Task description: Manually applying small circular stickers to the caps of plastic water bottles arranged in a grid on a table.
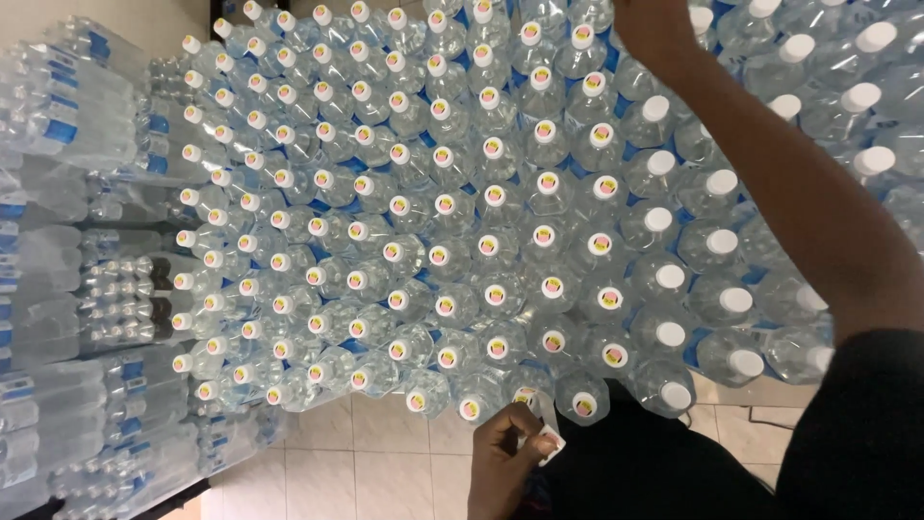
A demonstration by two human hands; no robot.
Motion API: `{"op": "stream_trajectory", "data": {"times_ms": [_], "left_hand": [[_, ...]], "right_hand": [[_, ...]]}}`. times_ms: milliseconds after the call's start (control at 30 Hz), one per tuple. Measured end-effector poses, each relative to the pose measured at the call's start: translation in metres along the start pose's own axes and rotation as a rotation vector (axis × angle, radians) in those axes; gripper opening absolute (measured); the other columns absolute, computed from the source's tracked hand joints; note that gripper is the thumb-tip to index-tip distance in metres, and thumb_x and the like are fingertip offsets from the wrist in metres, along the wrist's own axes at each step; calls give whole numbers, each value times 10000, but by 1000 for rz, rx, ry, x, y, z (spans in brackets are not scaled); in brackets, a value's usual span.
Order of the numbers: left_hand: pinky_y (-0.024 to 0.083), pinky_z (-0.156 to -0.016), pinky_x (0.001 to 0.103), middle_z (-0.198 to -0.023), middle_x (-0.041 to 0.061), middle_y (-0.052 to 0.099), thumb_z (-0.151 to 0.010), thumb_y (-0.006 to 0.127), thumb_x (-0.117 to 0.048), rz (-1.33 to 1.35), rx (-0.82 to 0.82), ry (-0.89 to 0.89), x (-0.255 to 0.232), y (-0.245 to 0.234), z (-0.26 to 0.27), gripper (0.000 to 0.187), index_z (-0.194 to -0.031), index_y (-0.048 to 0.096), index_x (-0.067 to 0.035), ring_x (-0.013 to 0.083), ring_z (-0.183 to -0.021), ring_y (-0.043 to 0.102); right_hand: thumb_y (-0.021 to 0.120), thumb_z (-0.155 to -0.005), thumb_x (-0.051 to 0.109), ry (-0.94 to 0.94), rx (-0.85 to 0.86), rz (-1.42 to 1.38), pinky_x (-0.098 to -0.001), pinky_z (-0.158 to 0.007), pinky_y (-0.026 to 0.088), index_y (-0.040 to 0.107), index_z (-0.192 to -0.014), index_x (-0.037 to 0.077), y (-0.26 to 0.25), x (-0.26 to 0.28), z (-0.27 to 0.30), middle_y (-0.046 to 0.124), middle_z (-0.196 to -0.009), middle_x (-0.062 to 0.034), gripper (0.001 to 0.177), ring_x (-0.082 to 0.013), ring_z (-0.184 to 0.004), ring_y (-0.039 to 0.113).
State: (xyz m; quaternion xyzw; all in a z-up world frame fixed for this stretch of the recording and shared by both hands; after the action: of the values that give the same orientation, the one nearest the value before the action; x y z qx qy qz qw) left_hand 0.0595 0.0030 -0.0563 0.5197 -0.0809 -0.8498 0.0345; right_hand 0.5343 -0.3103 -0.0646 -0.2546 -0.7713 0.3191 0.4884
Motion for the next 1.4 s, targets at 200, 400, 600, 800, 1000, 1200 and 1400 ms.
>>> {"op": "stream_trajectory", "data": {"times_ms": [200, 400, 600, 800, 1000, 1200, 1400], "left_hand": [[362, -658, 297, -723, -54, 511, -928, 854, -176, 5, -5, 123, -17, -1, -13, 329, -772, 564, -183, 87, -694, 460], [376, -644, 268, -750, -70, 488, -966, 822, -187, 52, 83, 223, -29, 16, -14, 351, -770, 530, -200, 62, -696, 443], [381, -708, 274, -771, -76, 461, -983, 817, -299, -3, 273, 272, -17, 26, 2, 393, -775, 498, -198, 70, -737, 429], [588, -941, 350, -1020, -7, 632, -1000, 769, -263, -125, 353, 240, -32, 25, 29, 363, -1343, 712, -156, 140, -996, 638], [538, -818, 301, -1072, 31, 732, -1060, 733, -164, -223, 363, 389, -32, 24, 39, 117, -1166, 757, -118, 160, -965, 689], [520, -740, 296, -967, 16, 743, -1041, 742, -257, -296, 308, 365, -32, 25, 38, 143, -1060, 782, -121, 142, -834, 699], [492, -727, 304, -801, -9, 643, -966, 816, -220, -288, 254, 406, -31, 24, 34, 217, -832, 668, -136, 122, -759, 603]], "right_hand": [[597, -1125, 243, 295, 377, -135, -410, -863, 655, 758, -1300, 83, -41, 215, 200, 808, -1194, -156, 287, -288, -970, 783], [828, -838, 485, 567, 474, -471, -351, -941, 692, 827, -1308, 232, -15, 305, 357, 870, -1270, 22, 534, -176, -1102, 879], [820, -910, 231, 620, -54, -538, -278, -857, 685, 868, -1121, 123, -19, 336, 403, 861, -1077, -20, 242, -160, -997, 858], [824, -913, 128, 826, -198, -611, -264, -896, 630, 874, -1120, 101, -22, 351, 427, 866, -1061, -18, 215, -129, -1007, 818], [789, -951, 124, 548, -233, -407, -297, -866, 647, 846, -1122, 99, -28, 366, 434, 822, -1059, -44, 182, -178, -992, 820], [782, -983, 141, 389, -323, -175, -334, -903, 620, 814, -1122, 103, -29, 376, 439, 759, -1140, -53, 147, -201, -1078, 770], [783, -957, 115, 547, -328, -347, -319, -987, 587, 814, -1016, 114, -28, 368, 446, 783, -1156, -34, 67, -172, -1120, 773]]}}
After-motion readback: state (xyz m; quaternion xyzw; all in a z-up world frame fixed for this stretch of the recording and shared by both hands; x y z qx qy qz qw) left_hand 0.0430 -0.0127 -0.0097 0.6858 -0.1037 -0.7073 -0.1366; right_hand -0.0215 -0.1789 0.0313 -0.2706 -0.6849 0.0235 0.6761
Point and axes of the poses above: each hand's wrist, its own z-axis away from the middle knuckle, its own y-axis out of the palm, x = y × z, the point moved 5 cm from there along -z, towards the middle knuckle
